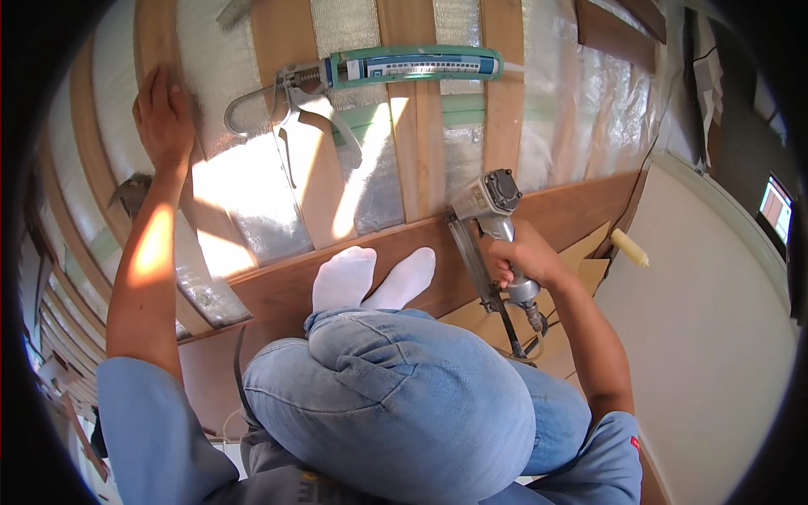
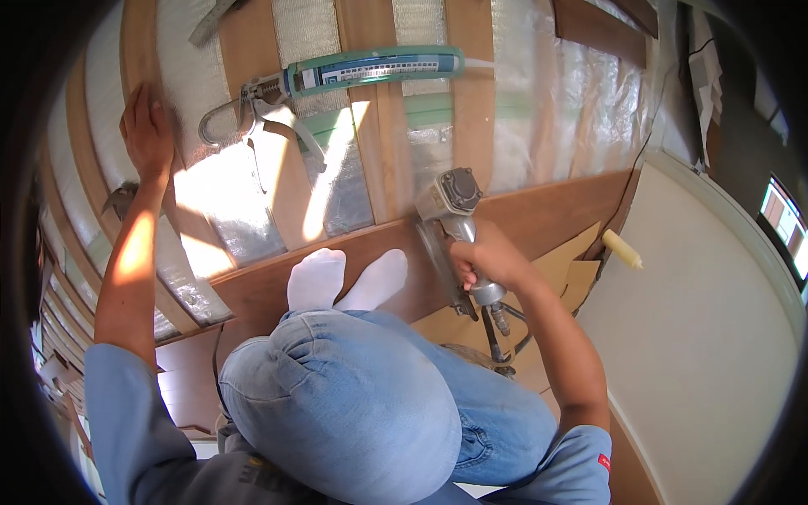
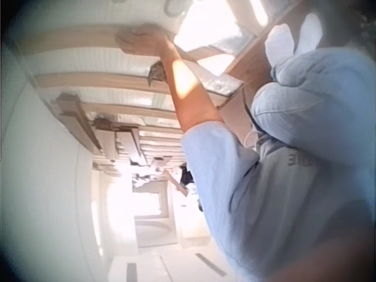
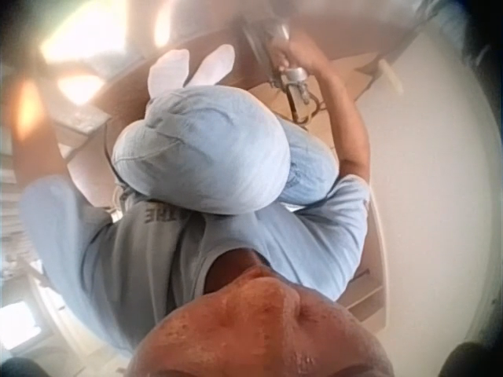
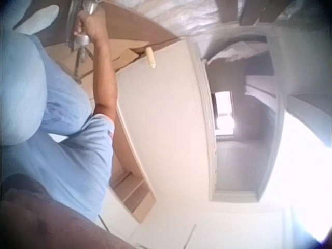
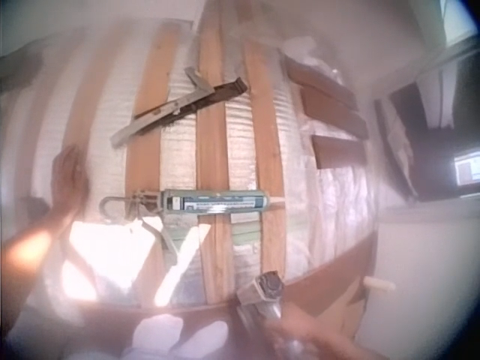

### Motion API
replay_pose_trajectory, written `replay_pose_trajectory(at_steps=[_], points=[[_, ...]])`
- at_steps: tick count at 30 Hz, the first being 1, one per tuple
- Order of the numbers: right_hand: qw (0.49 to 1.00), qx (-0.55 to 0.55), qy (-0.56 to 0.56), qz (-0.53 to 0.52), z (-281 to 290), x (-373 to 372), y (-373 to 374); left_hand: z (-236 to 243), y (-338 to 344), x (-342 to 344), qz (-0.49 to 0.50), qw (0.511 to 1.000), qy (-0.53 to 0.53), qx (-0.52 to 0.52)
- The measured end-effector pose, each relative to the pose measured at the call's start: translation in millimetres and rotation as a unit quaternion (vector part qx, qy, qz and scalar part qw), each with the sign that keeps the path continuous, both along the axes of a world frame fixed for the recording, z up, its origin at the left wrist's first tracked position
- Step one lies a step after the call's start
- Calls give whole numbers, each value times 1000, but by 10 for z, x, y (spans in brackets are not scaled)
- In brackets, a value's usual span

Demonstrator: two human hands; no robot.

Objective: The person installs wood floorboards by applying adhesive with a caulk gun, positioning the boards on the subfloor, and securing them using a hammer and a pneumatic nailer. They use a square and a pencil to mark measurements on the boards before fitting them into place.

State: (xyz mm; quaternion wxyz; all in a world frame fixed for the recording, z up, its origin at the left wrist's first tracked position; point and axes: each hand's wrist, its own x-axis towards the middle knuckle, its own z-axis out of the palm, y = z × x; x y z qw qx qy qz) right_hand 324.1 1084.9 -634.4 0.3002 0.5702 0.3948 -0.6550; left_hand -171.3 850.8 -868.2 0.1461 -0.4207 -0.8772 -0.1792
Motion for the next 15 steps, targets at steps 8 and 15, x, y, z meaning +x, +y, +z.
replay_pose_trajectory(at_steps=[8, 15], points=[[999, 37, -37, 9, 83, 388, 549, -47, -2, -44, -1, 1000, -2, -4], [997, 39, -47, 35, 102, 541, 854, -86, -79, -139, -7, 1000, 8, -24]])
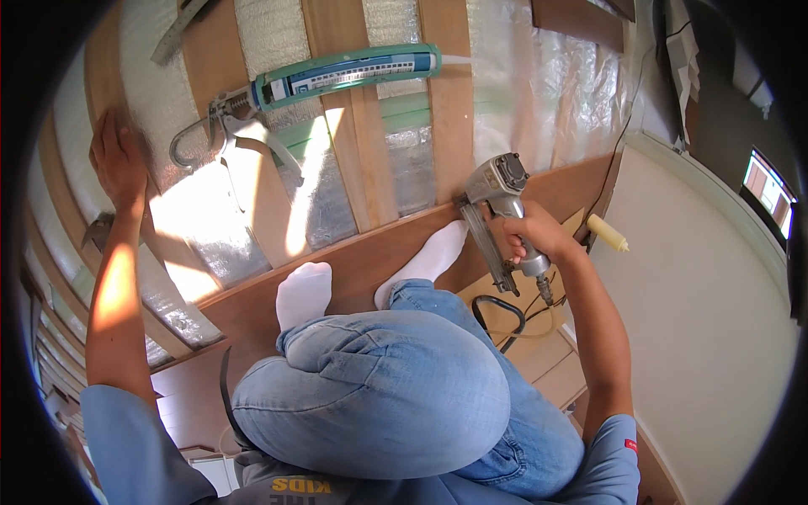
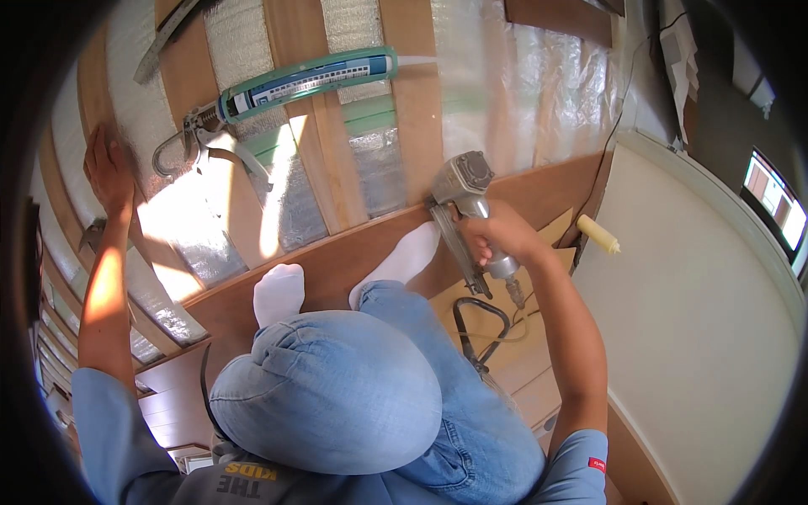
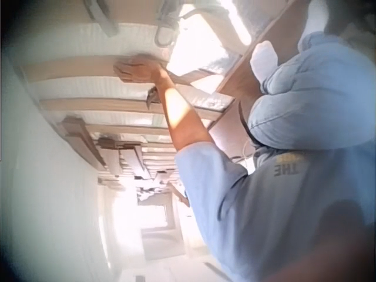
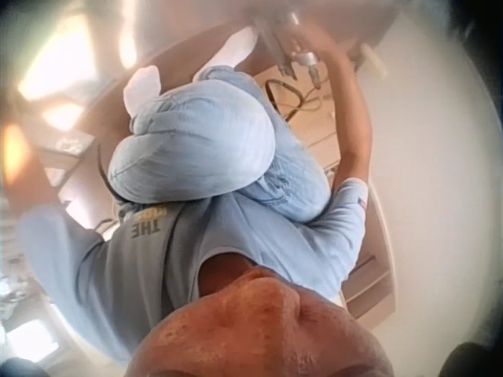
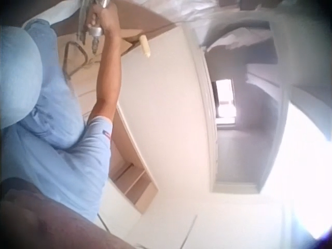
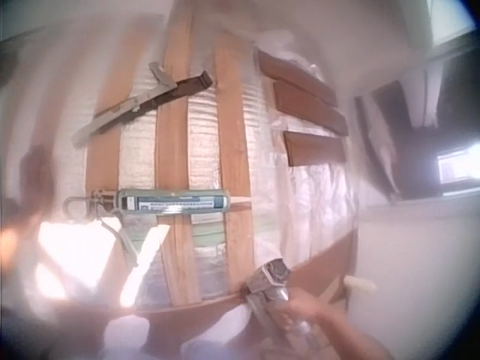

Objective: The person installs wood floorboards by applying adhesive with a caulk gun, positioning the boards on the subfloor, and securing them using a hammer and a pneumatic nailer. They use a square and a pencil to mark measurements on the boards before fitting them into place.

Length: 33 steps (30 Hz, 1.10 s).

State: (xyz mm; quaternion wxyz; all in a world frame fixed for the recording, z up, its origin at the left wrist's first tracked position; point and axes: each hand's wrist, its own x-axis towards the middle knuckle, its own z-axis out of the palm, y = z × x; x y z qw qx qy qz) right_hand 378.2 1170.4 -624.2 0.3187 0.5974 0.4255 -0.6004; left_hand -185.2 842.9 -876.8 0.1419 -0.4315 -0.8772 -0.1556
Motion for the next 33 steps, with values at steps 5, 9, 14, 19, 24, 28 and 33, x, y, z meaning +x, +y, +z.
replay_pose_trajectory(at_steps=[5, 9, 14, 19, 24, 28, 33], points=[[1000, 7, -7, -26, 19, 13, 10, 44, 47, 10, -21, 1000, 1, 5], [1000, 4, 0, -24, 0, 103, 143, 81, 42, -12, -31, 999, -10, -4], [1000, -8, -1, -30, -3, 156, 170, 139, 73, 82, 3, 999, -19, -26], [1000, 1, 0, -24, 11, 150, 216, 132, 86, 78, -17, 1000, -22, 0], [998, 23, -29, -41, 38, 53, 214, 176, 107, 107, -18, 999, -29, -8], [999, 15, 0, -47, -16, 214, 170, 201, 117, 87, -17, 999, -28, -8], [998, 22, 21, -54, -13, 332, 96, 170, 129, 76, -21, 999, -11, -29]])
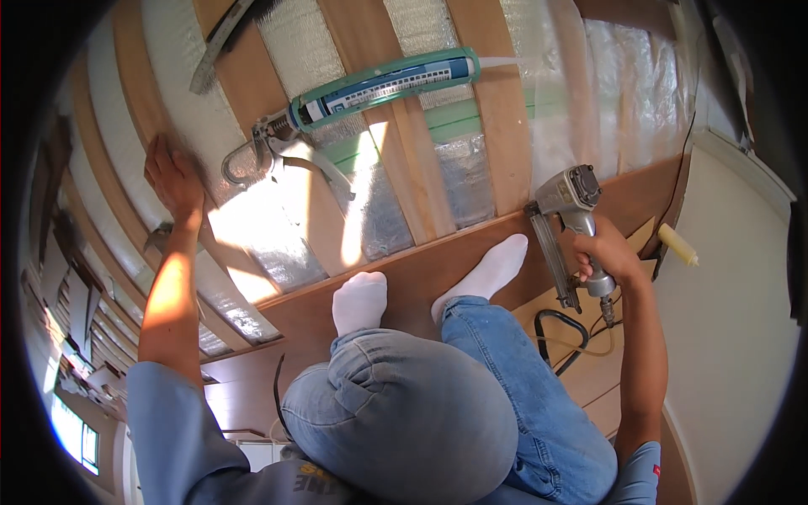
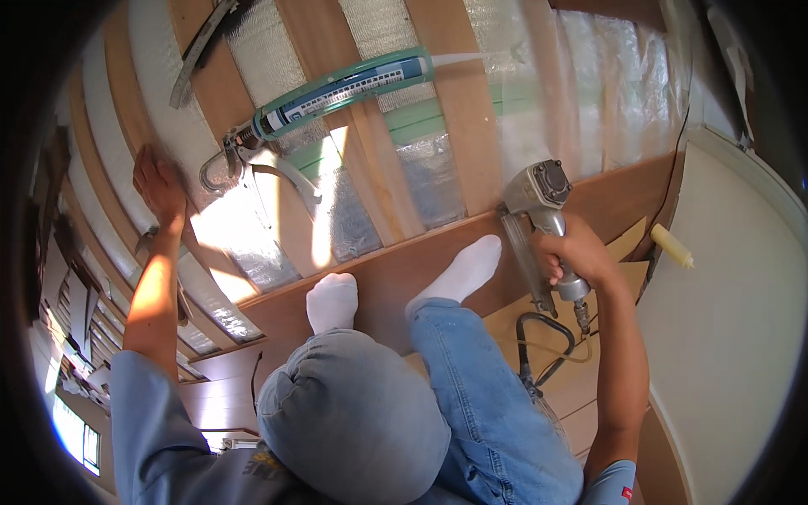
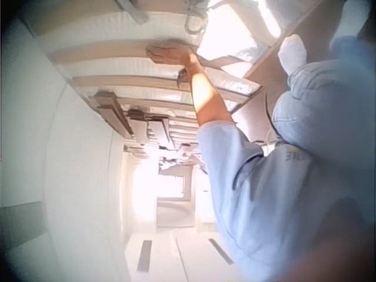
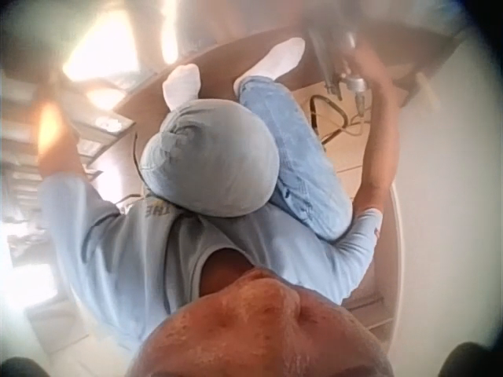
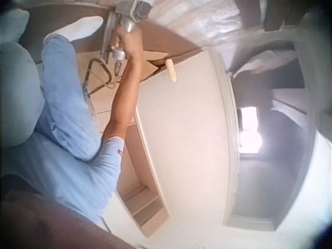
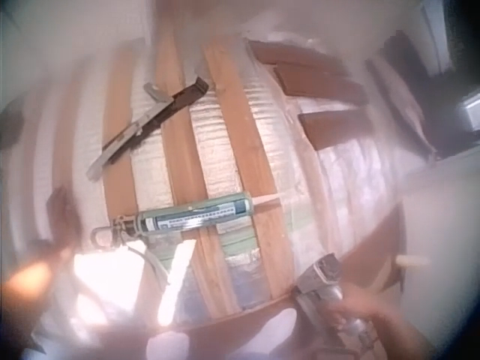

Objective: The person installs wood floorboards by applying adhesive with a caulk gun, positioning the boards on the subfloor, and securing them using a hammer and a pneumatic nailer. They use a square and a pencil to mark measurements on the boards before fitting them into place.

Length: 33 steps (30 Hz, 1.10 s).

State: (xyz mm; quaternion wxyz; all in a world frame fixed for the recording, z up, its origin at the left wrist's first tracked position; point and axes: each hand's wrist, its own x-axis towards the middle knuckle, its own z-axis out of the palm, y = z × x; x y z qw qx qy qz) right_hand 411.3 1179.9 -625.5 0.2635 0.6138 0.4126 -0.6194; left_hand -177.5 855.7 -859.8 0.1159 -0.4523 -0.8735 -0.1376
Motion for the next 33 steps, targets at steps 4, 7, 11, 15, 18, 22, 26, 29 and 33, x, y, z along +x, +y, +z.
replay_pose_trajectory(at_steps=[4, 7, 11, 15, 18, 22, 26, 29, 33], points=[[999, 39, 25, 14, 80, -97, -39, 39, -48, -20, 7, 998, -54, 21], [999, 42, 26, -6, 84, 57, -75, 444, 399, 558, -28, 987, -119, 109], [998, 25, 57, -9, 58, 115, -72, 1008, 1034, 1879, -457, 872, -177, 16], [998, 31, 53, -11, 28, 115, -87, 835, 1523, 2442, -581, 790, -179, -80], [998, 33, 60, -5, 42, 103, -118, 683, 1664, 2408, -617, 754, -143, -173], [997, 39, 64, -12, 10, 164, -158, 603, 1685, 2383, -633, 741, -126, -184], [996, 65, 55, -27, 14, 163, -208, 602, 1852, 2529, -639, 741, -89, -187], [997, 53, 52, -10, 40, 132, -181, 601, 1939, 2525, -668, 708, -26, -227], [997, 56, 45, -4, 22, 129, -176, 871, 2204, 2619, -641, 658, -168, -357]])
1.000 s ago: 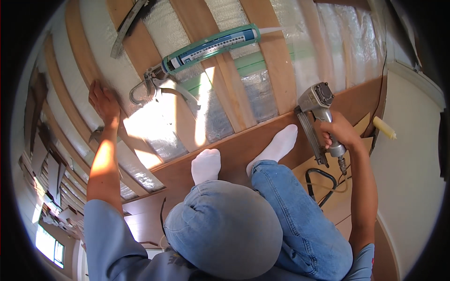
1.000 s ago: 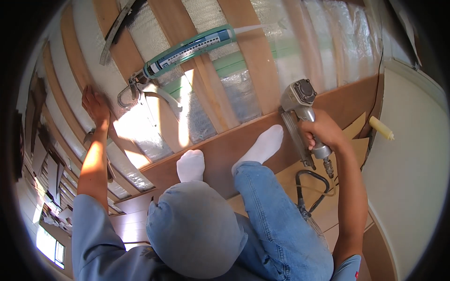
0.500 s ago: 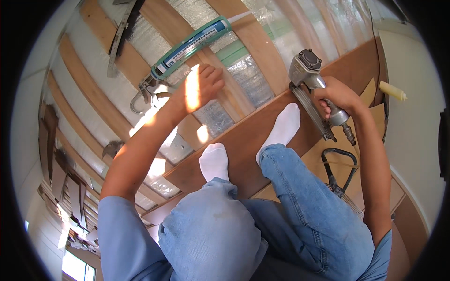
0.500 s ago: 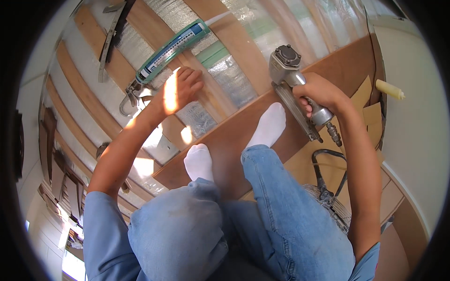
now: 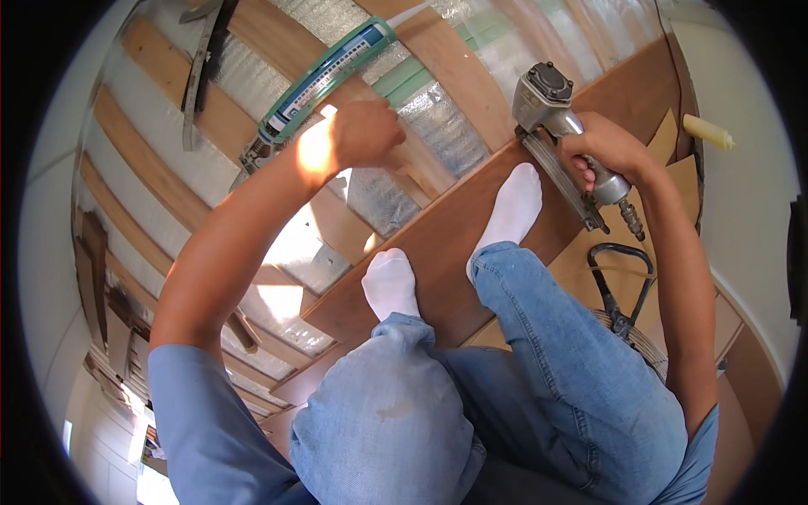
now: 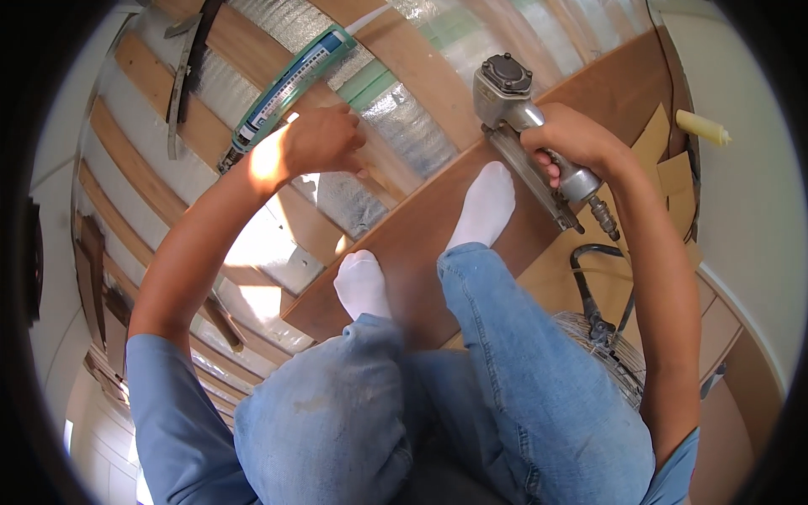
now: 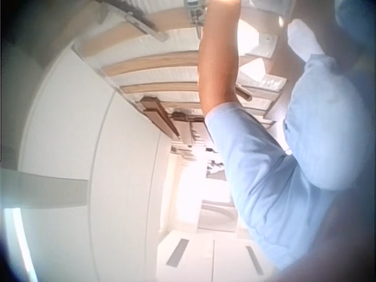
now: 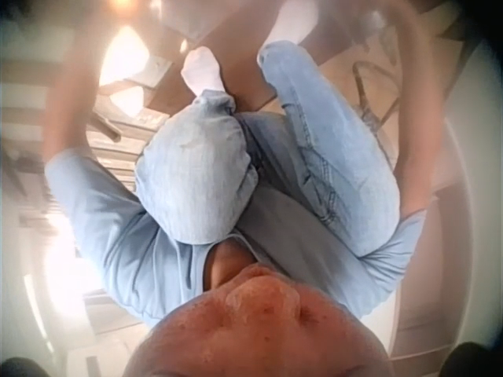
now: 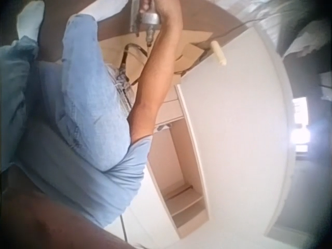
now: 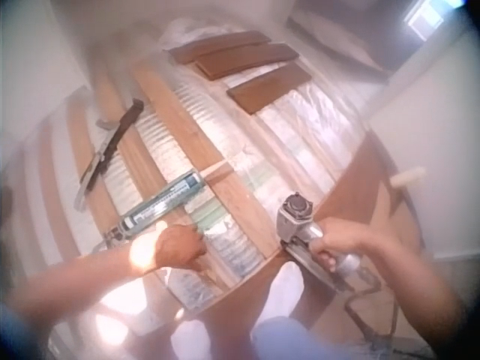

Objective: The person installs wood floorboards by applying adhesive with a caulk gun, positioning the boards on the subfloor, and securing them using a hammer and a pneumatic nailer. They use a square and a pencil to mark measurements on the boards before fitting them into place.

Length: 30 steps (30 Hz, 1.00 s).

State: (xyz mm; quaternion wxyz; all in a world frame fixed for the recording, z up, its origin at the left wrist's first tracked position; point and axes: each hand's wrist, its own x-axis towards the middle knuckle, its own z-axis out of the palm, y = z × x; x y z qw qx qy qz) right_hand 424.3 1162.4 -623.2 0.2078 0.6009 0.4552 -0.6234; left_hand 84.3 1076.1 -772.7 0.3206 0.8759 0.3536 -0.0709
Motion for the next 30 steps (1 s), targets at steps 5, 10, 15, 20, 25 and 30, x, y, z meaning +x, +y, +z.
replay_pose_trajectory(at_steps=[5, 10, 15, 20, 25, 30], points=[[1000, 26, 4, -8, -16, 38, -17, 287, 264, 327, -50, 992, 30, -109], [1000, 9, 14, 4, -63, 64, 12, 280, -37, 451, -64, 994, 84, 3], [1000, 11, 12, -14, -46, 103, 11, 899, -135, 239, -46, 991, 118, 44], [1000, -14, 24, 9, -71, 106, 108, 1491, -12, -1012, 175, 976, 125, -34], [1000, -21, 21, -3, -93, 192, 104, 1395, -686, -1389, 360, 930, -8, -74], [999, -38, 13, -5, -125, 221, 103, 687, -974, -1752, 540, 839, -46, -51]])
